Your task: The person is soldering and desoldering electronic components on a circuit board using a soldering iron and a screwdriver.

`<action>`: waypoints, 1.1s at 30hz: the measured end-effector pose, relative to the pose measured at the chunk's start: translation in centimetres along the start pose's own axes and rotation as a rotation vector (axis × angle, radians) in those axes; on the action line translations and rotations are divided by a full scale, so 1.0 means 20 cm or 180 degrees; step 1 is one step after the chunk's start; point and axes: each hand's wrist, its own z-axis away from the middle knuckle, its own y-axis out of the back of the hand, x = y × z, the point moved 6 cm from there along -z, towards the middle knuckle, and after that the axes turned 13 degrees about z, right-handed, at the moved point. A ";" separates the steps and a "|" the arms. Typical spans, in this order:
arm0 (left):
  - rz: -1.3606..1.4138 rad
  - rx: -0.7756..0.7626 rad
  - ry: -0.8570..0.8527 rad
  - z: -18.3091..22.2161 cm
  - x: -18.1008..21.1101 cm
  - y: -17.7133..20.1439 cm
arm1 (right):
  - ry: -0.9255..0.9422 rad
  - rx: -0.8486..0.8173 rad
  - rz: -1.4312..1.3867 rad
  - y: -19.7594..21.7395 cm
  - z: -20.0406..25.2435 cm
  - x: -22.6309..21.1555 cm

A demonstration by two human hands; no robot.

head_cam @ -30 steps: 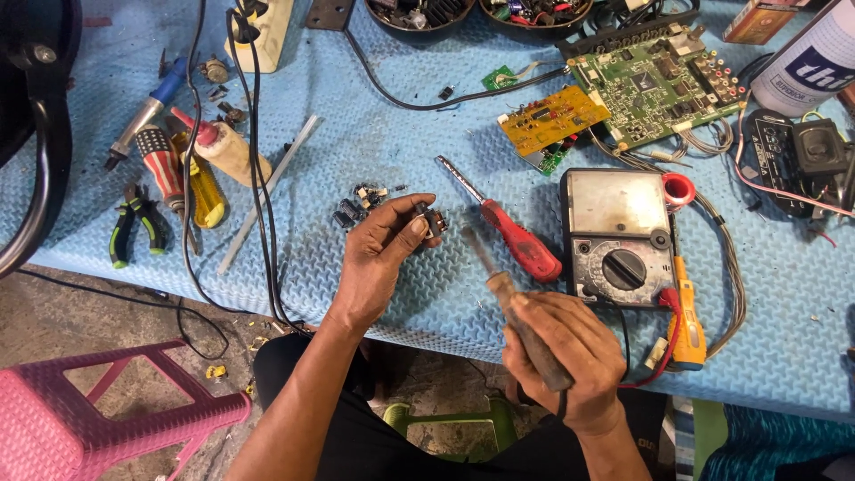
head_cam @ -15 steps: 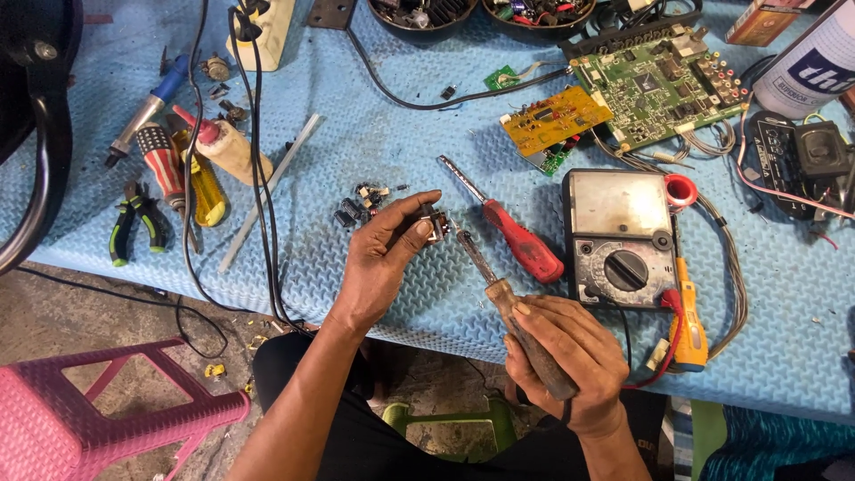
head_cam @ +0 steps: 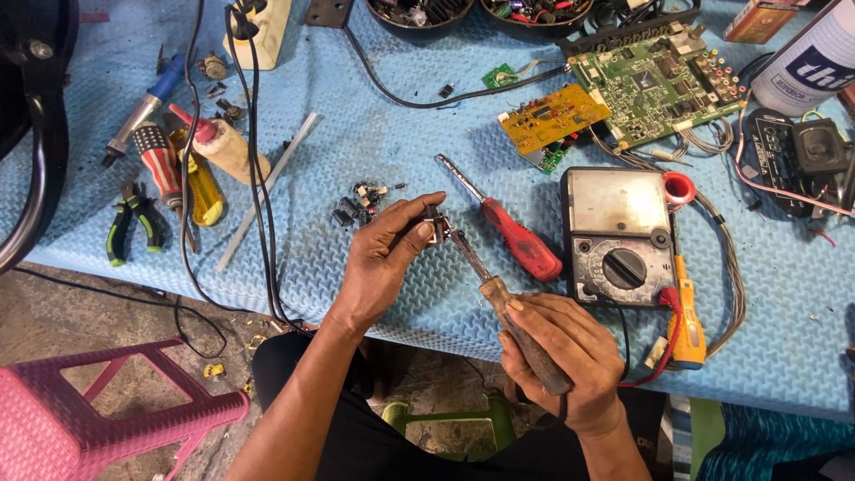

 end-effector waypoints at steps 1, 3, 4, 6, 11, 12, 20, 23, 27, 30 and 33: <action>0.0060 0.0002 0.0032 0.00 -0.01 0.00 | -0.0015 -0.0012 -0.0015 0.00 0.00 0.00; 0.0068 0.0008 0.0027 0.00 -0.01 0.00 | 0.0004 -0.0001 -0.0009 0.00 0.00 0.00; 0.0076 0.0018 0.0023 0.00 -0.01 0.00 | 0.0024 0.0008 -0.0004 0.00 -0.01 0.00; 0.0056 0.0123 0.0068 -0.01 -0.02 0.02 | 0.0041 0.0041 -0.0005 0.00 -0.02 -0.01; 0.0211 0.0027 0.0088 0.00 -0.03 0.01 | 0.0010 0.0035 -0.0023 0.00 -0.02 -0.01; 0.0131 0.0026 0.0070 0.00 -0.02 0.01 | 0.0053 0.0061 -0.0019 0.01 -0.03 -0.01; 0.0032 0.0139 0.0092 0.00 -0.01 0.00 | 0.0106 0.0091 0.0040 0.01 -0.03 -0.02; -0.0070 0.0103 0.0048 0.00 -0.01 0.00 | 0.0017 0.0010 0.0058 -0.01 -0.02 -0.01; -0.0078 0.0200 0.0008 -0.01 0.00 0.01 | -0.0069 0.0112 0.0217 -0.01 -0.01 0.00; -0.0075 0.0222 0.0021 -0.01 0.00 0.02 | -0.0185 0.0122 0.0280 -0.01 0.02 0.03; -0.0128 0.0215 -0.0010 -0.01 0.00 0.02 | -0.0187 0.0119 0.0214 -0.02 0.05 0.03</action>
